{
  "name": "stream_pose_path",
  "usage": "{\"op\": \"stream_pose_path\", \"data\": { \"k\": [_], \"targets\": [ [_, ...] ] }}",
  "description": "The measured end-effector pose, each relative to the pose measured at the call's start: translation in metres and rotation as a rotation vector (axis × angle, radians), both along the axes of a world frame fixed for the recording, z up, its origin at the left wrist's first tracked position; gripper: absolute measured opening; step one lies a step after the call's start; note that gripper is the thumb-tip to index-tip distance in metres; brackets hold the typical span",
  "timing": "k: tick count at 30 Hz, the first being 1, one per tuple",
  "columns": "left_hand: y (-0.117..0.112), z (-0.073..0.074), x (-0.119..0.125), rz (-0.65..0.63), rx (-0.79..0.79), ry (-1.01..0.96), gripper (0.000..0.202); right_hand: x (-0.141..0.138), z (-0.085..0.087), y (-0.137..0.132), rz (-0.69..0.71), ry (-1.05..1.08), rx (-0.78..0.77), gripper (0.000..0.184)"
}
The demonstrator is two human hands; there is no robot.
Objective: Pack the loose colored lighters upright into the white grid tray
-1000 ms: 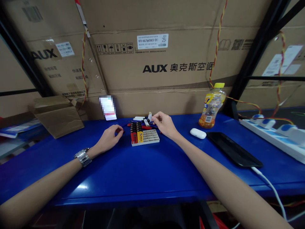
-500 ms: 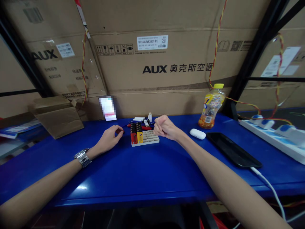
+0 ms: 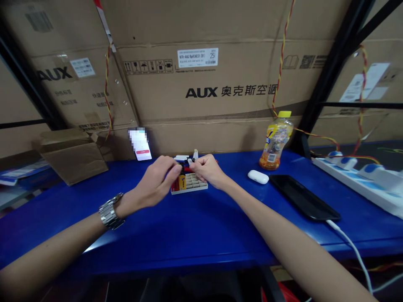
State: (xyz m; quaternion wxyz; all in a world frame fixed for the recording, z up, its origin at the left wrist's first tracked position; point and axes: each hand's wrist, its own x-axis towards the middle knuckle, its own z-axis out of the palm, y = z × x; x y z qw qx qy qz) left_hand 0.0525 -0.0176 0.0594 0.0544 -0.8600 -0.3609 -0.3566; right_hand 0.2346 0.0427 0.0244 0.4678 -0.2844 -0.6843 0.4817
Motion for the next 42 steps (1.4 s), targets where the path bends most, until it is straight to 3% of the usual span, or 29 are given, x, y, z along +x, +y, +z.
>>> {"op": "stream_pose_path", "data": {
  "k": [2, 5, 13, 19, 29, 33, 36, 39, 42],
  "targets": [
    [-0.001, 0.005, 0.018, 0.001, -0.016, 0.082, 0.029, -0.001, 0.000, 0.001, -0.082, -0.016, 0.035, 0.058],
    [0.007, 0.005, 0.030, 0.030, 0.083, 0.215, 0.026, 0.000, 0.002, 0.001, -0.180, -0.028, 0.085, 0.057],
    [0.019, 0.010, 0.024, 0.092, 0.098, 0.205, 0.025, 0.001, 0.007, 0.001, -0.250, -0.102, 0.190, 0.058],
    [0.023, 0.013, 0.027, -0.005, 0.109, 0.239, 0.022, 0.006, 0.008, 0.002, -0.298, -0.126, 0.276, 0.059],
    [0.024, 0.007, 0.018, 0.096, 0.164, 0.146, 0.021, 0.003, 0.007, 0.005, -0.354, -0.237, 0.377, 0.061],
    [0.025, 0.001, 0.000, 0.080, 0.140, 0.054, 0.029, 0.012, 0.008, 0.011, -0.396, -0.357, 0.434, 0.056],
    [0.030, -0.010, -0.026, 0.156, 0.103, -0.003, 0.034, 0.023, 0.005, 0.027, -0.573, -0.412, 0.476, 0.044],
    [0.038, -0.029, -0.055, 0.265, 0.070, -0.001, 0.033, 0.029, 0.002, 0.050, -0.672, -0.485, 0.419, 0.022],
    [0.048, -0.048, -0.077, 0.332, 0.057, 0.034, 0.029, 0.023, 0.001, 0.071, -0.698, -0.706, 0.342, 0.034]
  ]
}}
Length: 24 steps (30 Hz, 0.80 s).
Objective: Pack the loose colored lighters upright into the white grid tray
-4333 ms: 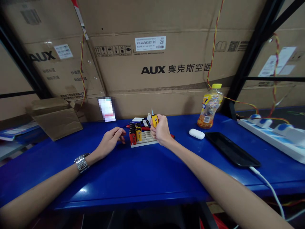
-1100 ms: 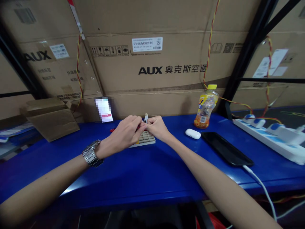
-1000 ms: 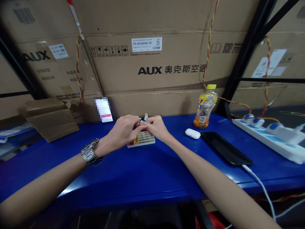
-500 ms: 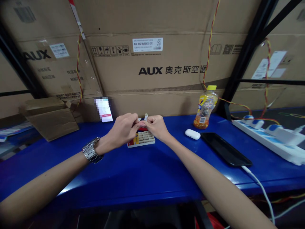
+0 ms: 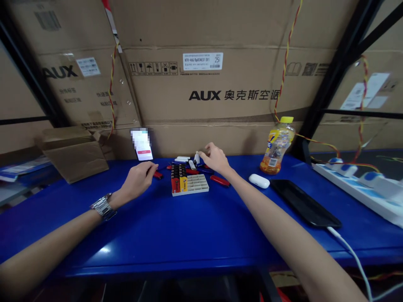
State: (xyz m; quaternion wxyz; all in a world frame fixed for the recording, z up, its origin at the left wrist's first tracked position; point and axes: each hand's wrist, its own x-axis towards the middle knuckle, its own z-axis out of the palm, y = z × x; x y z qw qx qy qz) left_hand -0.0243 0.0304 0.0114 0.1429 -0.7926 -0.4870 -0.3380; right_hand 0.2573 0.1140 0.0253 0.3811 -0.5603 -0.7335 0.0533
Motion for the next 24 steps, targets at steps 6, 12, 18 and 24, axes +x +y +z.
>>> {"op": "stream_pose_path", "data": {
  "k": [6, 12, 18, 24],
  "targets": [
    [0.006, -0.014, -0.009, -0.044, -0.105, 0.183, 0.027, -0.029, 0.008, 0.018, -0.017, -0.404, -0.195, 0.038],
    [-0.001, -0.009, -0.004, -0.047, -0.112, 0.226, 0.026, -0.024, 0.011, -0.006, 0.018, -0.065, 0.051, 0.023],
    [0.001, -0.011, -0.005, -0.066, -0.143, 0.211, 0.026, -0.018, -0.009, -0.039, 0.398, 0.815, -0.155, 0.040],
    [-0.001, -0.008, -0.004, -0.064, -0.184, 0.199, 0.027, -0.026, -0.007, -0.056, 0.456, 1.081, -0.339, 0.031]
  ]
}}
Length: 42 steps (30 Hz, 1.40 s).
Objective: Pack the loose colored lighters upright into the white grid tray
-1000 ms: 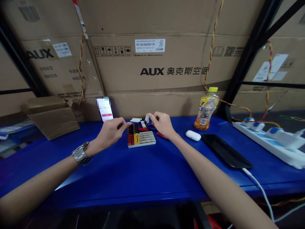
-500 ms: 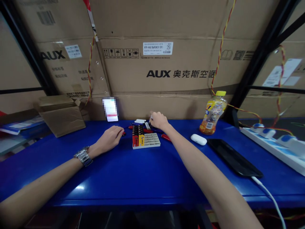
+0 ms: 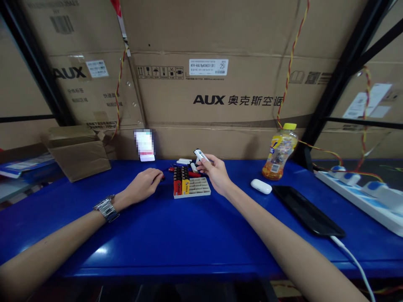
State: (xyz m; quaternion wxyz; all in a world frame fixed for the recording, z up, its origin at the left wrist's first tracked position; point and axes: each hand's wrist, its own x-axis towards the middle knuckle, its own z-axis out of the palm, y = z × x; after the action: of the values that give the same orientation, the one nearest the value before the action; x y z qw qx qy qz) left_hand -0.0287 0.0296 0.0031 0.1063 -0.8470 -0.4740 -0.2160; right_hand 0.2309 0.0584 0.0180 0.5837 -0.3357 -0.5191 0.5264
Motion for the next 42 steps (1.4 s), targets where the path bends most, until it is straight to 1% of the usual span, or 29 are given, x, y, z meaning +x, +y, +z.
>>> {"op": "stream_pose_path", "data": {
  "k": [2, 5, 7, 10, 12, 14, 16, 18, 20, 25, 30, 36, 42],
  "targets": [
    [0.000, 0.001, 0.000, -0.012, -0.004, -0.011, 0.026, -0.004, 0.003, -0.006, 0.037, 0.066, -0.052, 0.028],
    [0.000, 0.001, -0.001, -0.017, -0.002, -0.015, 0.025, -0.010, 0.005, -0.013, 0.066, 0.132, -0.101, 0.032],
    [0.000, 0.001, -0.001, -0.013, -0.010, -0.015, 0.025, -0.012, 0.005, -0.016, 0.058, 0.123, -0.112, 0.029],
    [-0.001, 0.001, -0.001, -0.021, -0.029, -0.015, 0.026, -0.014, 0.004, -0.017, 0.006, 0.118, -0.113, 0.024],
    [-0.001, 0.002, 0.000, -0.027, -0.036, -0.019, 0.026, -0.015, 0.003, -0.018, -0.029, 0.113, -0.079, 0.033],
    [-0.002, 0.002, 0.000, -0.029, -0.037, -0.022, 0.026, -0.015, 0.003, -0.018, -0.031, 0.077, -0.033, 0.050],
    [-0.002, 0.002, -0.001, -0.032, -0.037, -0.021, 0.026, -0.015, 0.002, -0.019, 0.002, 0.036, -0.020, 0.064],
    [-0.002, 0.002, -0.001, -0.036, -0.038, -0.018, 0.027, -0.014, 0.001, -0.019, 0.040, 0.009, -0.035, 0.068],
    [-0.001, 0.002, -0.001, -0.037, -0.044, -0.011, 0.027, -0.013, 0.000, -0.018, 0.043, -0.025, -0.029, 0.065],
    [-0.001, 0.000, -0.002, -0.040, -0.047, -0.014, 0.026, -0.008, 0.001, -0.014, -0.020, -0.170, 0.042, 0.053],
    [-0.002, 0.001, -0.001, -0.019, -0.056, -0.014, 0.025, -0.008, 0.001, -0.014, -0.008, -0.214, 0.103, 0.033],
    [-0.002, 0.002, -0.001, 0.003, -0.062, -0.008, 0.024, -0.005, -0.007, -0.010, -0.095, -0.339, 0.213, 0.041],
    [-0.001, 0.001, -0.001, -0.003, -0.049, -0.013, 0.025, -0.001, -0.010, -0.007, -0.153, -0.445, 0.259, 0.042]
  ]
}}
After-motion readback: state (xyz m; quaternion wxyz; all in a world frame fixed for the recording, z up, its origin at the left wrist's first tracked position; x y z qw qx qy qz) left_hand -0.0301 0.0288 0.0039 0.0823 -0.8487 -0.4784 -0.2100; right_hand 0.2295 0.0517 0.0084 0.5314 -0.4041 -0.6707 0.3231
